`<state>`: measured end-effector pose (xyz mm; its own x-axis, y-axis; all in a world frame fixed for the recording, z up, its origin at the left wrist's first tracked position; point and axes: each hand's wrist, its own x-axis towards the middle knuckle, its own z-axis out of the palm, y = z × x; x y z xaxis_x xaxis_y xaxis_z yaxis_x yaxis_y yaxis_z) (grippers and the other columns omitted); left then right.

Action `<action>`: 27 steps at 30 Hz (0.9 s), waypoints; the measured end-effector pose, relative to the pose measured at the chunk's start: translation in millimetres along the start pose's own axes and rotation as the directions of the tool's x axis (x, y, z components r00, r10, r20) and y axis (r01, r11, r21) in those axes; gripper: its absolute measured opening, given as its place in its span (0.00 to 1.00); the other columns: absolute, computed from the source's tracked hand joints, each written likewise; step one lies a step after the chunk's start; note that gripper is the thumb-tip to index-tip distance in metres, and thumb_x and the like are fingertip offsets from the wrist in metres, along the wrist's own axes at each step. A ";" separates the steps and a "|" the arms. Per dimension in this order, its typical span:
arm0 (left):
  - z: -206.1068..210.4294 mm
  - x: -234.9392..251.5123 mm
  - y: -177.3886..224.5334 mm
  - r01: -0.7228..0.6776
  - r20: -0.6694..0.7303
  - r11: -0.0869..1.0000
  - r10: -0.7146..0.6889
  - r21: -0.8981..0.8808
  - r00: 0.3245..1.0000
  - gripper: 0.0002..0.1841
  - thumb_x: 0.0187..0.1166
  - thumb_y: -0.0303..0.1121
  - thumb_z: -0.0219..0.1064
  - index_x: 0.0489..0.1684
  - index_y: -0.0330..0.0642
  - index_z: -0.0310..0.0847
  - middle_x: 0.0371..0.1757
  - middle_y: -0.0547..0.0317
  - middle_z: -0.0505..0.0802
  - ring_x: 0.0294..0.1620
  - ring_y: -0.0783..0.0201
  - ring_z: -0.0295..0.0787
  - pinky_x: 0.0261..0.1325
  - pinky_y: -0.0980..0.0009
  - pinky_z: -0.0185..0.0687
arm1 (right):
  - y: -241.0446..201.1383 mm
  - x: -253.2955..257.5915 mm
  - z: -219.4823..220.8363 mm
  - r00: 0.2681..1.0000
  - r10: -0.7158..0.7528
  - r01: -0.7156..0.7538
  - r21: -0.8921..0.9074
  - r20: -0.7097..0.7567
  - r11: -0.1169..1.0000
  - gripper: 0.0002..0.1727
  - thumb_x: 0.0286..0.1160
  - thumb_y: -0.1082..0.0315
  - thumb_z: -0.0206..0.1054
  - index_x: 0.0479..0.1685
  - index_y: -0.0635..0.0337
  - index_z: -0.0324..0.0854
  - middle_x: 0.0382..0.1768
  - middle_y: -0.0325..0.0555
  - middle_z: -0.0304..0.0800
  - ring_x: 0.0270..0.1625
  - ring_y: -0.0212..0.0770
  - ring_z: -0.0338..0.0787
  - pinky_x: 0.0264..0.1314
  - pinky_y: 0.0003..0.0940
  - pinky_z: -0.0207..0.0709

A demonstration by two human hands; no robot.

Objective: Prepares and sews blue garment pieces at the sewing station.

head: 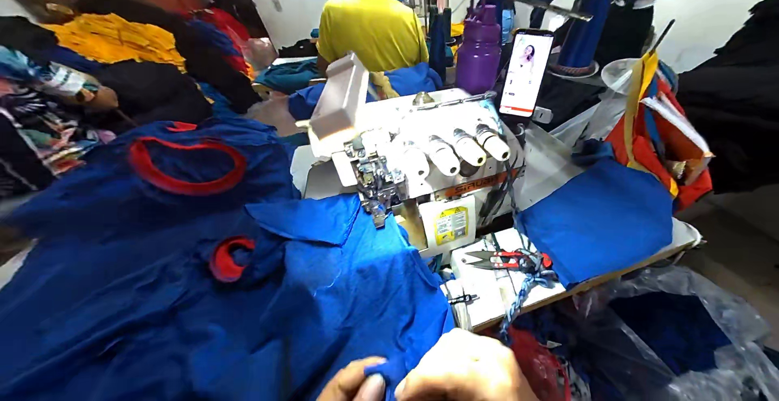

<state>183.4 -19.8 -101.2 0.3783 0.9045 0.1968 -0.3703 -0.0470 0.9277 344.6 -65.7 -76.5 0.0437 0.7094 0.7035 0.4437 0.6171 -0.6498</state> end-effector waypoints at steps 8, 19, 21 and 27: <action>15.0 -6.6 7.0 -0.046 -0.003 0.996 0.046 0.081 0.999 0.09 0.80 0.29 0.67 0.43 0.54 0.94 0.48 0.81 0.94 0.52 0.85 0.88 0.57 0.84 0.84 | 14.0 -7.3 0.4 1.000 0.024 -0.025 0.032 0.013 0.999 0.09 0.84 0.66 0.66 0.42 0.63 0.87 0.38 0.43 0.93 0.45 0.23 0.88 0.52 0.13 0.78; 10.8 -6.8 3.9 -0.140 0.030 0.969 0.137 0.203 0.990 0.07 0.80 0.26 0.67 0.41 0.41 0.93 0.47 0.71 0.94 0.52 0.84 0.87 0.57 0.85 0.83 | 16.3 -10.7 -1.1 0.997 0.074 -0.075 0.055 0.022 0.996 0.08 0.83 0.65 0.67 0.44 0.61 0.86 0.40 0.38 0.93 0.48 0.18 0.87 0.54 0.09 0.77; 10.3 -8.2 8.0 -0.172 0.057 0.949 0.162 0.265 0.985 0.07 0.81 0.27 0.66 0.42 0.38 0.92 0.47 0.69 0.94 0.53 0.84 0.86 0.58 0.85 0.82 | 16.2 -9.7 -1.0 0.997 0.076 -0.077 0.043 0.016 0.996 0.08 0.83 0.65 0.67 0.44 0.60 0.86 0.40 0.38 0.93 0.47 0.18 0.87 0.54 0.09 0.77; 8.6 -9.3 12.1 -0.291 0.125 0.844 0.263 0.451 0.957 0.08 0.79 0.30 0.70 0.41 0.32 0.90 0.43 0.60 0.93 0.51 0.83 0.86 0.57 0.88 0.80 | 10.5 -5.5 -2.7 0.995 0.094 -0.095 0.034 0.046 0.995 0.09 0.82 0.65 0.67 0.42 0.62 0.86 0.39 0.39 0.93 0.46 0.17 0.87 0.53 0.08 0.77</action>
<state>182.7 -32.4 -89.1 0.3704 0.7998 0.4724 -0.0404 -0.4942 0.8684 351.4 -64.0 -86.5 0.0437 0.7790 0.6255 0.4070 0.5579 -0.7233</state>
